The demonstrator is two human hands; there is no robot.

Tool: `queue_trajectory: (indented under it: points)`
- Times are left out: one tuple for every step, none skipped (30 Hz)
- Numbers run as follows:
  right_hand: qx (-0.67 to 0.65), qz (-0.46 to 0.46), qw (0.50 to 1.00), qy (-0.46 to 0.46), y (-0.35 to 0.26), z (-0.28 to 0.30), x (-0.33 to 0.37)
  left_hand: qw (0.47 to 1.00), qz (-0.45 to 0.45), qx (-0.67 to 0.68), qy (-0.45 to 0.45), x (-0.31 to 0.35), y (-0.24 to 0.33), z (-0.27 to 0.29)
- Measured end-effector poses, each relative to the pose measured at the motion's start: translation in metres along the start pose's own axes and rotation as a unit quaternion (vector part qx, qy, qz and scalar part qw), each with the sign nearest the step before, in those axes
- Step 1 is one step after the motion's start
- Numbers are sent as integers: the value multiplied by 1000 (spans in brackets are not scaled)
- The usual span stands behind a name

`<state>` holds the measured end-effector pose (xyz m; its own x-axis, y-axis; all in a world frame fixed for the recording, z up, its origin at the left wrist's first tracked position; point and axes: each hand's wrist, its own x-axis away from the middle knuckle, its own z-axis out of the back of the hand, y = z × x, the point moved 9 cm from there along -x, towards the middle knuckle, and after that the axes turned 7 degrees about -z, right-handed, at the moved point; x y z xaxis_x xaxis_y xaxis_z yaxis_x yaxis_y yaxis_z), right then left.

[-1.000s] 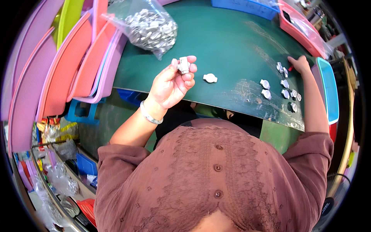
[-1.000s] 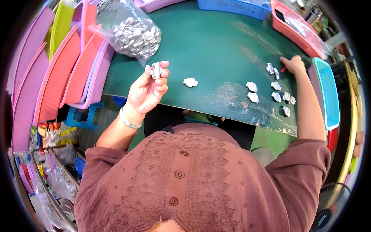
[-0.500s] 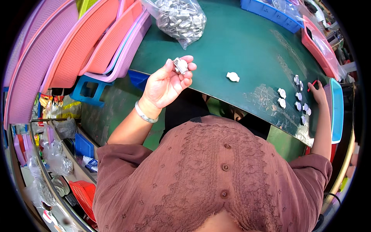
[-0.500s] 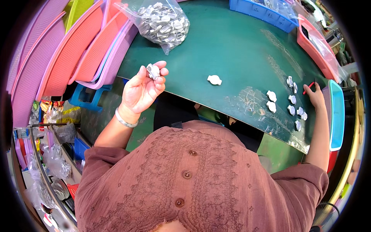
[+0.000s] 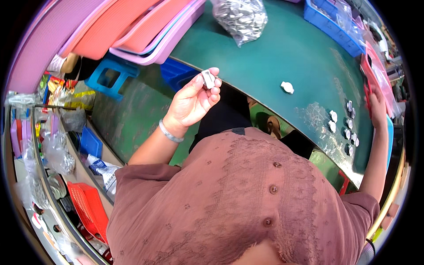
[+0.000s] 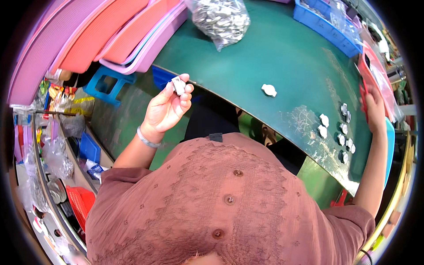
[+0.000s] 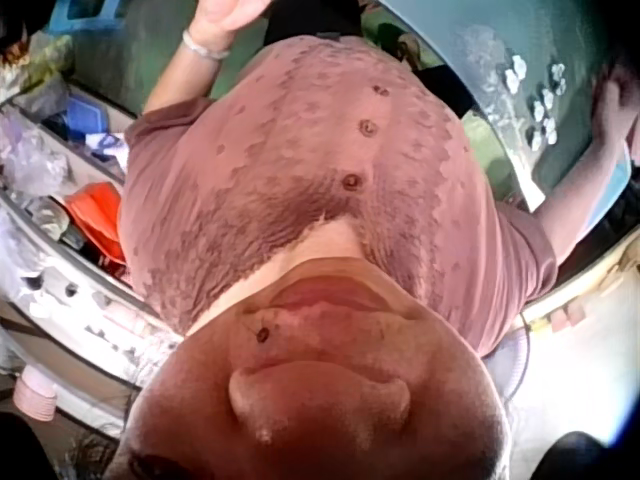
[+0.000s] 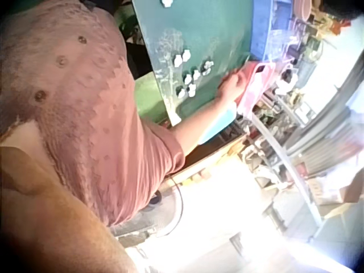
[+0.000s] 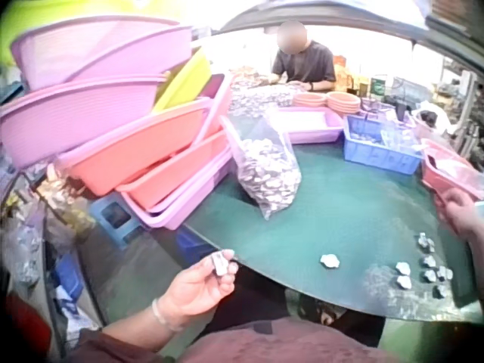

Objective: The person uses pliers to crimp metal buckles onto red straps. They then pick up small white plastic components from the table and attach them to the buckles by hand, assembling the parts into finished units.

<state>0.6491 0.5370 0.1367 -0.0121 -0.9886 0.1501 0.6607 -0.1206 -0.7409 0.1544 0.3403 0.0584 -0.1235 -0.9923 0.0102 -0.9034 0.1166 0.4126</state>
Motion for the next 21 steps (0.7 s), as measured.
queue_trajectory:
  points:
    - [-86, 41, 995, -35, -55, -37, 21, 1000, -11, 6, 5, 6, 1, 3]
    - [-64, 47, 992, -97, -92, -73, 33, 1000, -24, 14, 8, 13, 3, 6]
    - [-40, 54, 985, -157, -123, -109, 47, 999, -37, 23, 12, 20, 5, 9]
    - [-4, 87, 976, -199, -156, -145, 67, 998, -51, 35, 17, 28, 8, 12]
    - [32, 120, 963, -238, -184, -180, 88, 997, -57, 47, 22, 36, 10, 17]
    - [50, 275, 928, -248, -221, -210, 115, 996, -63, 59, 26, 43, 11, 22]
    - [65, 423, 868, -252, -248, -241, 147, 995, -69, 70, 31, 51, 14, 27]
    - [120, 478, 836, -242, -264, -269, 168, 994, -80, 65, 45, 60, 17, 34]
    - [172, 530, 797, -230, -277, -295, 189, 993, -91, 65, 50, 71, 20, 40]
    - [195, 533, 790, -230, -285, -318, 199, 991, -103, 64, 54, 80, 23, 46]
    - [217, 535, 784, -229, -292, -340, 209, 990, -113, 64, 59, 90, 27, 52]
    - [221, 572, 766, -196, -299, -356, 222, 986, -129, 32, 102, 101, 32, 59]
    - [228, 596, 750, -176, -306, -371, 234, 982, -150, 16, 115, 112, 38, 64]
    - [241, 618, 732, -155, -310, -384, 242, 977, -169, 0, 127, 122, 44, 69]
    - [253, 639, 714, -133, -314, -395, 250, 972, -187, -15, 140, 132, 50, 74]
    - [270, 641, 705, -137, -316, -405, 256, 957, -211, -43, 195, 142, 55, 80]
    - [288, 642, 697, -140, -318, -415, 261, 950, -227, -54, 207, 149, 60, 86]
    - [306, 642, 688, -143, -320, -424, 266, 944, -240, -65, 219, 156, 64, 92]
    - [319, 637, 685, -153, -321, -432, 270, 938, -251, -76, 228, 161, 66, 97]
    - [332, 631, 682, -163, -323, -439, 275, 933, -257, -79, 239, 165, 68, 100]
    - [346, 624, 680, -172, -324, -447, 279, 929, -263, -83, 249, 168, 69, 103]
